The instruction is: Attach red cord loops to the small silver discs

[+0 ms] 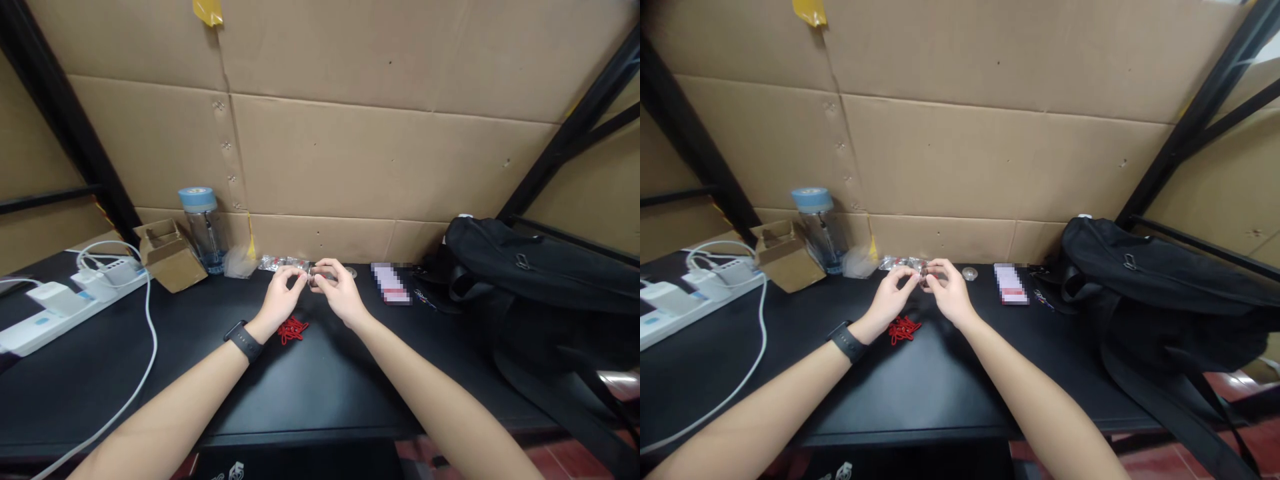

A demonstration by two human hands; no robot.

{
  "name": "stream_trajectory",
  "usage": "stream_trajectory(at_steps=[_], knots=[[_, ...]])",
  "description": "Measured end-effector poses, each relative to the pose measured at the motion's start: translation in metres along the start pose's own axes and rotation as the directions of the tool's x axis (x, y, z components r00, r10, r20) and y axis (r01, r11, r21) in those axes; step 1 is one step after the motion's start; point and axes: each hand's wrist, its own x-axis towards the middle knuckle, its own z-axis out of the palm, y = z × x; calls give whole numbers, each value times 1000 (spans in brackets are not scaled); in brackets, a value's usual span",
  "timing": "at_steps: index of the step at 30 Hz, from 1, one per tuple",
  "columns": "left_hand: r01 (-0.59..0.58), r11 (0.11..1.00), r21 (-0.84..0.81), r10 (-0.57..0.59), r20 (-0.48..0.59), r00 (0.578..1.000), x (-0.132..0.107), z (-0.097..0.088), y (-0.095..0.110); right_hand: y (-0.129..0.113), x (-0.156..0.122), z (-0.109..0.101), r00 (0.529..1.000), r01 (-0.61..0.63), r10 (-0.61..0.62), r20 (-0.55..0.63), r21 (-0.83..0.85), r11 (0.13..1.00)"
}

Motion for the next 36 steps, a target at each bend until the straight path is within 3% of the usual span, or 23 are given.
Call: stream_trajectory(at_steps=[7,11,14,18,24,28,31,34,36], knots=[[1,963,268,-11,37,999,0,-2,3,-5,4,-8,971,-239,237,31,136,962],[6,976,218,-24,83,996,2,-3,0,-2,6,-13,986,-164,165,-8,49,985],[-21,974,226,-14,154,988,4,-3,-8,-1,12,-25,993,-104,96,-70,-121,987],[-134,937,322,1,381,925,6,-4,-17,-6,24,-52,992,4,-55,-113,-408,913],[-236,925,299,3,614,789,8,-6,-23,-5,36,-88,987,-3,-87,-132,-567,824],[-333,889,314,58,644,763,4,-5,-16,-5,36,-97,990,-16,-78,-121,-633,774],[-424,837,346,104,660,744,0,-6,-7,-9,32,-92,995,-15,-63,-82,-715,699],[-478,796,372,137,658,740,-4,-10,-4,-15,24,-81,1000,18,-7,18,-782,623],[-490,781,388,147,648,747,-6,-13,-5,-18,19,-73,990,33,92,111,-798,602]])
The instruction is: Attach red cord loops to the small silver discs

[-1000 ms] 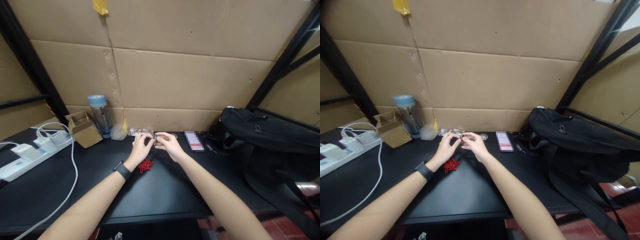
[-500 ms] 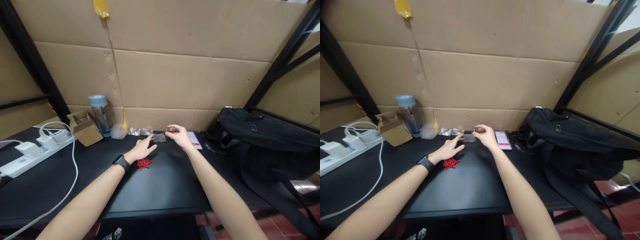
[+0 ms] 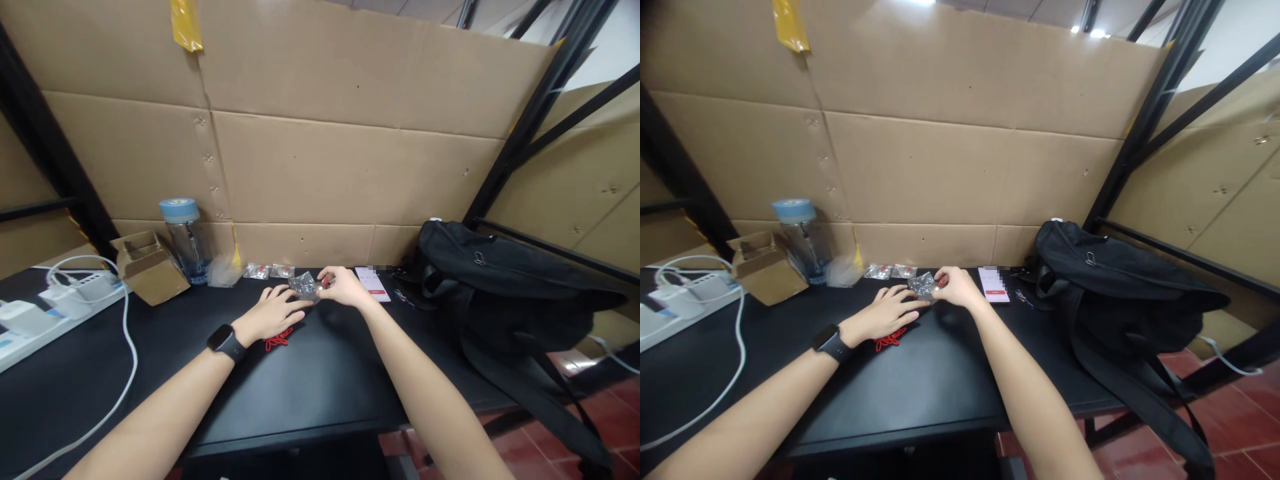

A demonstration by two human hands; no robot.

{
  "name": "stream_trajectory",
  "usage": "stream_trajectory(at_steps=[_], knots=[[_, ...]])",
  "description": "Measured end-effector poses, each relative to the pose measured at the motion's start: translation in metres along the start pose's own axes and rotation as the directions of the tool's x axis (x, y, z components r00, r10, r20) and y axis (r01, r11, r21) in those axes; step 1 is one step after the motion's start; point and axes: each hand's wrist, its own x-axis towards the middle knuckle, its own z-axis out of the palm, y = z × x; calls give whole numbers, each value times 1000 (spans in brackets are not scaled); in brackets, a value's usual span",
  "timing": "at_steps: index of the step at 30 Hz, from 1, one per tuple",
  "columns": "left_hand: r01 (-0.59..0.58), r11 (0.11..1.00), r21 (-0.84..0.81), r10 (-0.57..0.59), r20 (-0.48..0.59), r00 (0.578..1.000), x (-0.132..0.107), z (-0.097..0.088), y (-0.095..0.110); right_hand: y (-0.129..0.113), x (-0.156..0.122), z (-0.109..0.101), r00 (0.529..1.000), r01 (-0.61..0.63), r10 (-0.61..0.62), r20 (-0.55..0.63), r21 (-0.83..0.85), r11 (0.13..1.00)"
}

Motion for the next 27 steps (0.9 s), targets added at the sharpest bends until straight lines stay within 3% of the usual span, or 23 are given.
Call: stream_trajectory(at_steps=[2,4,12,20,27], knots=[[-1,1000,17,1,13,1000,-4,0,-2,-5,-4,3,993,-8,12,117,-34,999],[3,999,35,-5,51,999,-6,0,-4,-8,-6,7,986,-29,46,162,-106,994],[52,997,59,-60,158,986,-8,-4,-1,-6,-6,24,980,-91,133,150,-262,961],[105,994,40,-111,222,969,-10,-5,2,-3,-2,32,994,-28,50,98,-222,975],[104,993,46,-112,210,971,-10,-6,2,2,-2,31,995,5,16,94,-217,976]])
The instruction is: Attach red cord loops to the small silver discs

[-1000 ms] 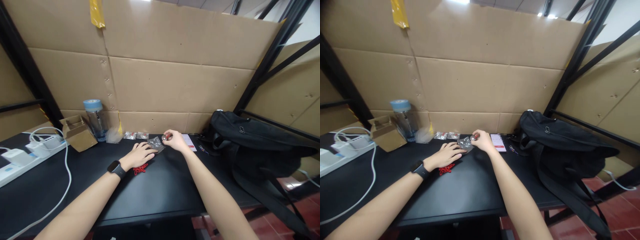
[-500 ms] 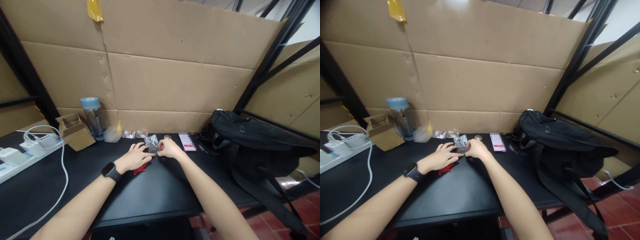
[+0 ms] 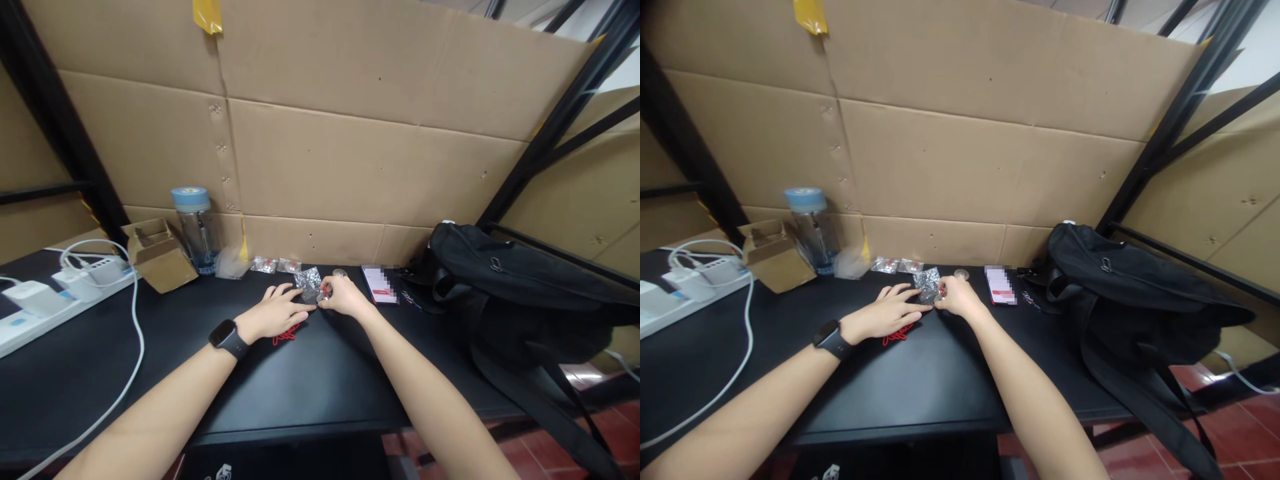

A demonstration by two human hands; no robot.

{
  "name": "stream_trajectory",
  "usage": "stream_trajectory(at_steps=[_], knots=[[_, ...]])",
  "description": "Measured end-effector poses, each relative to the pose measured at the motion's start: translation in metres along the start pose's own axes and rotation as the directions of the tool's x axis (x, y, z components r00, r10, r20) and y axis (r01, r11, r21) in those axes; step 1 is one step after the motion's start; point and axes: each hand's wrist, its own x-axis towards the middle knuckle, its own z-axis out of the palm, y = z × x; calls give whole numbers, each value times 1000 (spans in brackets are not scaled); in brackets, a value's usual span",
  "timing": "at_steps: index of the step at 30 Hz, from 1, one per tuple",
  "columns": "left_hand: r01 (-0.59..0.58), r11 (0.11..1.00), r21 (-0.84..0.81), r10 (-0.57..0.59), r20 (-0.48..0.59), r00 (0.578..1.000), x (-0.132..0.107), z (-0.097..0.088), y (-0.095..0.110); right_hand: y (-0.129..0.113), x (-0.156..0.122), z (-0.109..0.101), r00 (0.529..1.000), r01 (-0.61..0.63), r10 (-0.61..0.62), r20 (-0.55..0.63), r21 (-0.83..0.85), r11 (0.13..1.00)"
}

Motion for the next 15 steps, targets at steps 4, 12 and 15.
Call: stream_trajectory(at_steps=[4,12,15], knots=[[-4,1000,1,4,0,1000,0,0,0,-1,0,1,998,32,-37,55,93,995],[14,1000,-26,-13,34,999,0,1,-1,-10,2,10,999,23,-22,-41,24,999],[15,999,-30,-14,32,999,-1,-1,1,-11,1,7,998,39,-41,-49,-42,998]])
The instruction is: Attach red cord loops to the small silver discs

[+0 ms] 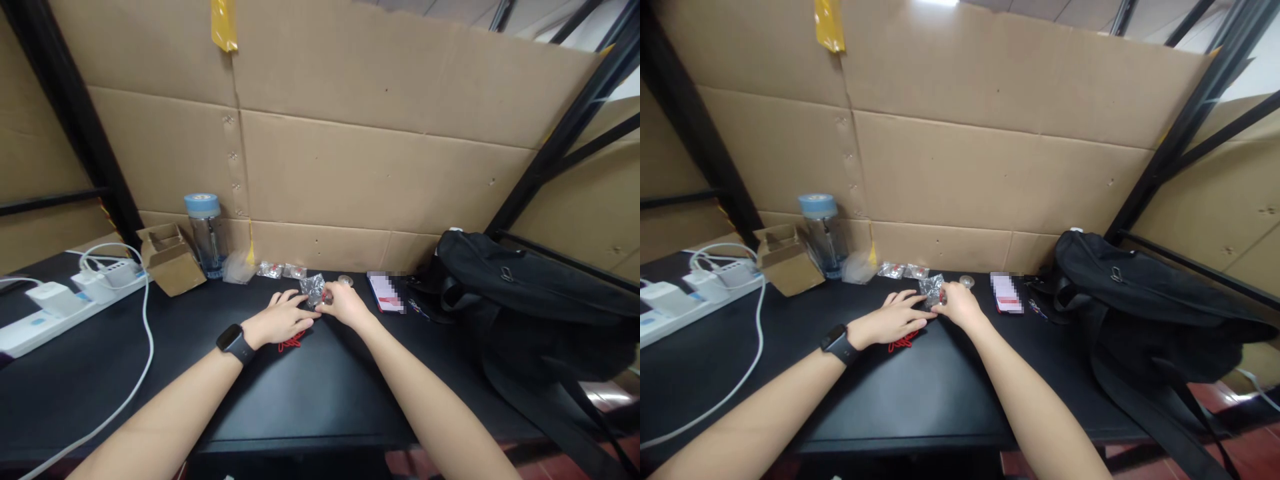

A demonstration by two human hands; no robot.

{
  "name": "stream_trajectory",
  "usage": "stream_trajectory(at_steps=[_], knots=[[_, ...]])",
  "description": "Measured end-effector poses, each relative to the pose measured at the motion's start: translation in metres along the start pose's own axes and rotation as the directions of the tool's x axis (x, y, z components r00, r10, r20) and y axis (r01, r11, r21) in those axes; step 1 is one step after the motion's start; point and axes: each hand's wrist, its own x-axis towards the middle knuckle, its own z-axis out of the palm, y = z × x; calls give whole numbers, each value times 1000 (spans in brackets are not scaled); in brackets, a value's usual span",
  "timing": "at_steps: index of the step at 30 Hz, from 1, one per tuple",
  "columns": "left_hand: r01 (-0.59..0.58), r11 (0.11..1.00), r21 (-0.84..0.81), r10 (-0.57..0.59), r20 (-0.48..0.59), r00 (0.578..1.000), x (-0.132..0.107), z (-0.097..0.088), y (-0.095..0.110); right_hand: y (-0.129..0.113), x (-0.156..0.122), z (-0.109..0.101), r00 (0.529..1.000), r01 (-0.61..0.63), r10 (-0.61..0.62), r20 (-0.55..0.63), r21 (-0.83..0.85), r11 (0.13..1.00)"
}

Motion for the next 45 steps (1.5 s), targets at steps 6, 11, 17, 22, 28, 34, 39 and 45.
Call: stream_trajectory(at_steps=[6,11,17,22,28,34,39,45], knots=[[0,999,-38,0,2,1000,-3,-3,5,8,-3,-9,983,99,-114,141,110,989],[22,994,-111,-23,-10,1000,1,2,5,0,-6,-3,999,24,-22,27,-73,997],[3,992,-128,-11,-58,998,2,4,2,-11,-9,4,999,29,-32,-25,-114,993],[6,991,-137,-11,-40,999,2,0,1,-9,-10,-2,992,127,-126,14,-78,989],[29,993,-113,-34,-45,998,1,-1,-1,-9,-10,-11,992,120,-114,61,-109,987],[-2,995,-96,-7,-86,996,-1,-1,3,-5,-11,-14,991,129,-123,58,-114,985],[-13,996,-83,7,-66,998,0,1,9,0,-8,-5,993,118,-116,21,-185,976],[-24,997,-78,17,-85,996,1,3,10,-9,-2,11,989,53,-90,-116,-293,955]])
